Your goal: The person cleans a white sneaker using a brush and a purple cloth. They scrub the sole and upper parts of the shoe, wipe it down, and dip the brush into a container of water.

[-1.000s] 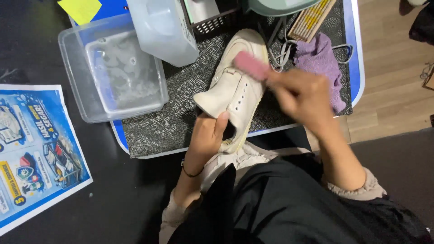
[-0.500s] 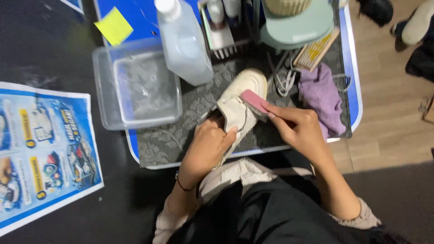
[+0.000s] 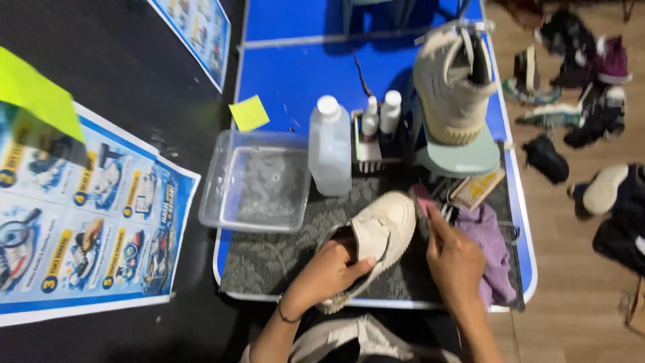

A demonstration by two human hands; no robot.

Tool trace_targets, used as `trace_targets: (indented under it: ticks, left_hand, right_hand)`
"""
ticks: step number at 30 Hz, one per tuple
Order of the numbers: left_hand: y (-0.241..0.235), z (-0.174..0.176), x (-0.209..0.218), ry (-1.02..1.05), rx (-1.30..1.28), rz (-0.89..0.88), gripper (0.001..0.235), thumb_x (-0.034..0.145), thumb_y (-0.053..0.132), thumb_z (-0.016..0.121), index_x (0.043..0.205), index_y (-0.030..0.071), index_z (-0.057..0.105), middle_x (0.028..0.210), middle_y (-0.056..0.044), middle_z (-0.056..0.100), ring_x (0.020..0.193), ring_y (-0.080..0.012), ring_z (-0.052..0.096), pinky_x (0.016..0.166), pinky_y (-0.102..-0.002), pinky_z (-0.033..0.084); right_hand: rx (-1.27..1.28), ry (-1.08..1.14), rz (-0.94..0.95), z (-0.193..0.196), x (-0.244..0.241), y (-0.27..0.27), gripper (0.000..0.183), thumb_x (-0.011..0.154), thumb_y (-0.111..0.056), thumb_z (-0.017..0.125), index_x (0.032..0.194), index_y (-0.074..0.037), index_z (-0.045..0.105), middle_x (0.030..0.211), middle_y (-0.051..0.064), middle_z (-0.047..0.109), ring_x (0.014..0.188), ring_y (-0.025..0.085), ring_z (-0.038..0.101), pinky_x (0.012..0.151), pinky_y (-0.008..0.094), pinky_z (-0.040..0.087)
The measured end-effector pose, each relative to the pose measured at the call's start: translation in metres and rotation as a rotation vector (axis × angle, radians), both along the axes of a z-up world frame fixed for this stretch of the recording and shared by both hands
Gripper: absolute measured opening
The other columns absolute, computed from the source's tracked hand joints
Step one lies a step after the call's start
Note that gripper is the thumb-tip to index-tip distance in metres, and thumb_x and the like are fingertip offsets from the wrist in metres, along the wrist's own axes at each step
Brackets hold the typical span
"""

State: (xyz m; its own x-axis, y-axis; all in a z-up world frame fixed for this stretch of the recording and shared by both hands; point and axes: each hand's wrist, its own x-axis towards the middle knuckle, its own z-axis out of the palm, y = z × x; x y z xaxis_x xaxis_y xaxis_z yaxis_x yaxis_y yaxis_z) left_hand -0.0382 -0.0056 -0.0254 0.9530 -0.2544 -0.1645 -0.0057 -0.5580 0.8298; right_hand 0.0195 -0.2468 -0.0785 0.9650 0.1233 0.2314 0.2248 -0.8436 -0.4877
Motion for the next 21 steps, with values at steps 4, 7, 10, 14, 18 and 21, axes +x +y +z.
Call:
trace_targets:
  ticks: [4,7,10,14,18,21]
  left_hand:
    - [-0.001,0.014,0.007,-0.102,-0.063,-0.014,0.047,0.098,0.045,0.053,0.092,0.001,0.067,0.095,-0.014,0.077,0.089,-0.0276,0.073,0.086,-0.039,0.050]
    - [-0.002,0.013,0.006,-0.065,-0.058,-0.015,0.053,0.099,0.052,0.049,0.095,0.003,0.069,0.097,-0.011,0.077,0.089,-0.0264,0.073,0.091,-0.040,0.050]
    - [-0.001,0.013,0.008,-0.087,-0.081,-0.035,0.066,0.098,0.058,0.045,0.108,-0.003,0.069,0.111,-0.015,0.076,0.100,-0.0299,0.072,0.093,-0.042,0.051]
    - [0.003,0.002,0.008,-0.099,-0.082,0.004,0.043,0.098,0.043,0.056,0.082,0.004,0.064,0.081,-0.007,0.073,0.075,-0.0205,0.068,0.079,-0.038,0.050]
    - [0.003,0.003,0.007,-0.015,-0.084,-0.004,0.049,0.100,0.048,0.055,0.075,0.006,0.056,0.070,-0.003,0.062,0.066,-0.0157,0.057,0.070,-0.037,0.047]
    - [0.005,-0.001,0.005,-0.032,-0.084,-0.006,0.048,0.099,0.049,0.054,0.078,0.006,0.058,0.074,-0.003,0.065,0.069,-0.0167,0.060,0.072,-0.037,0.049]
  right_hand:
    - [0.049,0.040,0.077,-0.013,-0.026,0.007,0.054,0.088,-0.016,0.067,0.139,-0.035,0.063,0.088,0.002,0.080,0.057,0.018,0.070,0.055,0.039,0.056]
    - [-0.018,0.037,0.085,-0.023,-0.011,-0.003,0.051,0.088,-0.016,0.067,0.135,-0.035,0.067,0.079,0.002,0.078,0.048,0.018,0.064,0.048,0.039,0.054]
    - [-0.174,0.000,-0.078,-0.007,0.001,0.007,0.057,0.095,-0.024,0.063,0.148,-0.043,0.055,0.080,0.001,0.072,0.054,0.025,0.064,0.045,0.044,0.047]
    - [0.010,-0.045,0.107,-0.017,-0.021,0.012,0.034,0.086,-0.021,0.065,0.117,-0.029,0.075,0.073,0.006,0.072,0.061,0.028,0.067,0.052,0.045,0.047]
    - [-0.090,-0.145,0.044,-0.012,-0.008,0.012,0.050,0.094,-0.021,0.066,0.140,-0.039,0.063,0.065,-0.001,0.066,0.047,0.016,0.055,0.043,0.037,0.042]
    - [-0.118,-0.195,0.062,-0.005,-0.021,0.027,0.043,0.098,-0.027,0.065,0.140,-0.037,0.064,0.069,-0.001,0.065,0.050,0.020,0.058,0.043,0.039,0.043]
